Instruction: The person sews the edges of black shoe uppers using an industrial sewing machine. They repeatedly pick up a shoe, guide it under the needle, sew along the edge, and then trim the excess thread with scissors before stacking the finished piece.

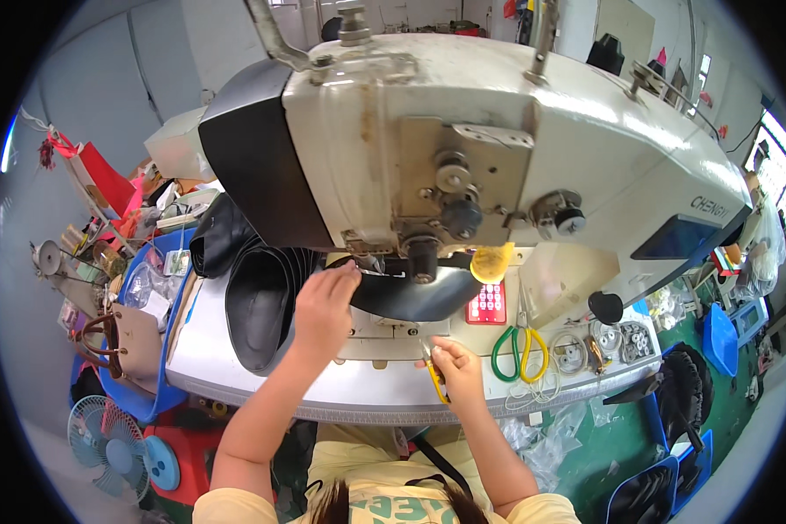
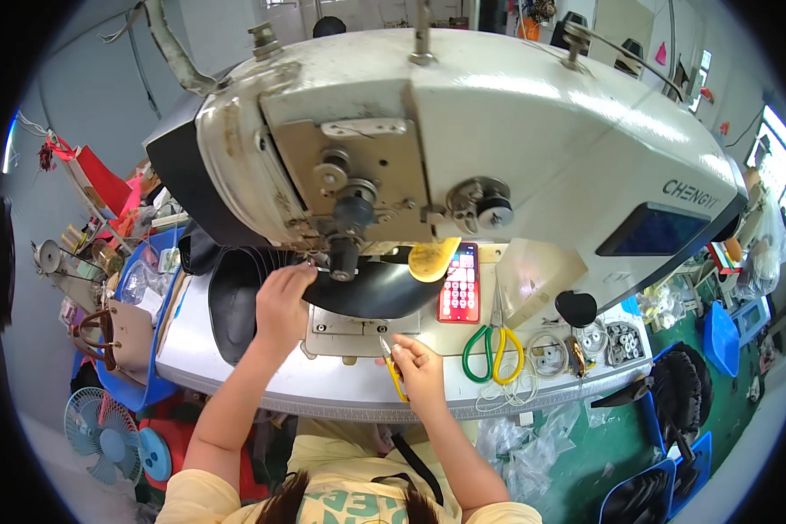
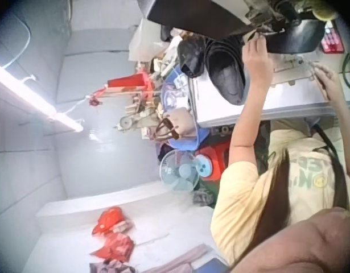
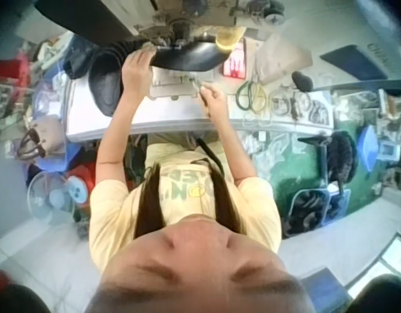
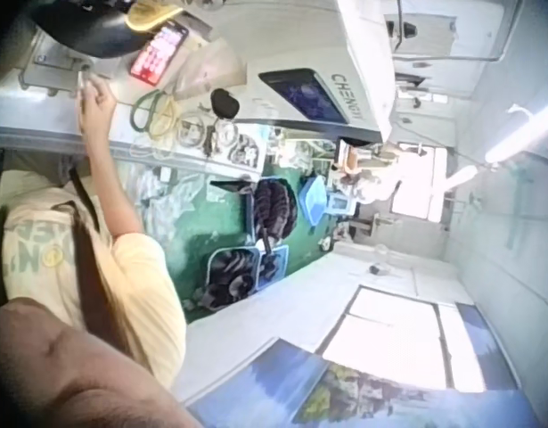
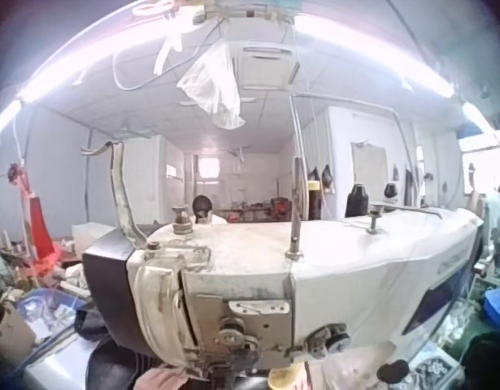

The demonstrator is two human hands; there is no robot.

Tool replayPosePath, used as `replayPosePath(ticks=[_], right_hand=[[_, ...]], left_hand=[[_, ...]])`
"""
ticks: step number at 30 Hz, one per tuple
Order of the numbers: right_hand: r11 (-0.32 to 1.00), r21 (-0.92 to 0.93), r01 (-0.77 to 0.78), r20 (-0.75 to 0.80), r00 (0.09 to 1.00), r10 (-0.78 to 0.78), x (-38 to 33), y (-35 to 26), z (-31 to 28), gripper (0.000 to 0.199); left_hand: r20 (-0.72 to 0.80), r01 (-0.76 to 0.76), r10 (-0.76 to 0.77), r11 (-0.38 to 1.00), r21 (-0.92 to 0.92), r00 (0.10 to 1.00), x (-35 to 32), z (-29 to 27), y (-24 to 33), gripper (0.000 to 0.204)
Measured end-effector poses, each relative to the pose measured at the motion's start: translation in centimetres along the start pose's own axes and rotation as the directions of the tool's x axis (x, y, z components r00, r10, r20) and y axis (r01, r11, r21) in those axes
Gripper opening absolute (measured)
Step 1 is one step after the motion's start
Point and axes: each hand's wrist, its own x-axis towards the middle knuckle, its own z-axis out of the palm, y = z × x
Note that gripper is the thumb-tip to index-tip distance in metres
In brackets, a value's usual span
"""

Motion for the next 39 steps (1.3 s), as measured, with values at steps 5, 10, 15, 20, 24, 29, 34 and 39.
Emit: replayPosePath(ticks=[5, 10, 15, 20, 24, 29, 34, 39], right_hand=[[0.966, 0.113, -0.23, 0.103, 0.97, 0.219, 0.2, 3.3, -2.3, 0.019], [0.952, 0.111, -0.286, 0.203, 0.944, 0.26, -0.1, 3.6, -4.7, 0.024], [0.876, 0.379, -0.3, 0.235, 0.946, 0.222, 0.9, 3.9, -5.2, 0.017], [0.879, 0.321, -0.353, 0.371, 0.901, 0.227, 1.8, 2.8, -4.9, 0.026], [0.937, 0.105, -0.333, 0.419, 0.87, 0.262, 2.3, 2.8, -4.2, 0.026], [0.925, -0.141, -0.352, 0.425, 0.823, 0.378, 1.5, 2.7, -1.7, 0.028], [0.824, -0.542, 0.167, 0.375, 0.925, 0.059, -0.8, 4.0, 2.8, 0.03], [0.685, -0.663, 0.303, 0.275, 0.949, -0.154, -1.7, 4.2, 8.5, 0.021]], left_hand=[[0.155, 0.127, -0.155, 0.976, 0.179, 0.976, -1.0, 1.1, -4.1, 0.018], [0.133, 0.434, -0.447, 0.894, 0.116, 0.885, -1.3, -1.7, -3.2, 0.013], [0.248, 0.803, -0.783, 0.467, -0.371, 0.57, -7.7, -3.9, -2.5, 0.019], [0.321, 0.842, -0.855, 0.218, -0.493, 0.409, -12.8, -5.7, -0.7, 0.04], [0.315, 0.82, -0.879, 0.134, -0.557, 0.358, -12.1, -5.1, 1.7, 0.033], [0.358, 0.831, -0.877, 0.08, -0.55, 0.321, -12.9, -5.0, 0.5, 0.015], [0.366, 0.784, -0.874, 0.026, -0.62, 0.318, -13.8, -4.6, -1.0, 0.012], [0.44, 0.695, -0.86, -0.152, -0.703, 0.258, -14.7, -4.3, -1.4, 0.013]])
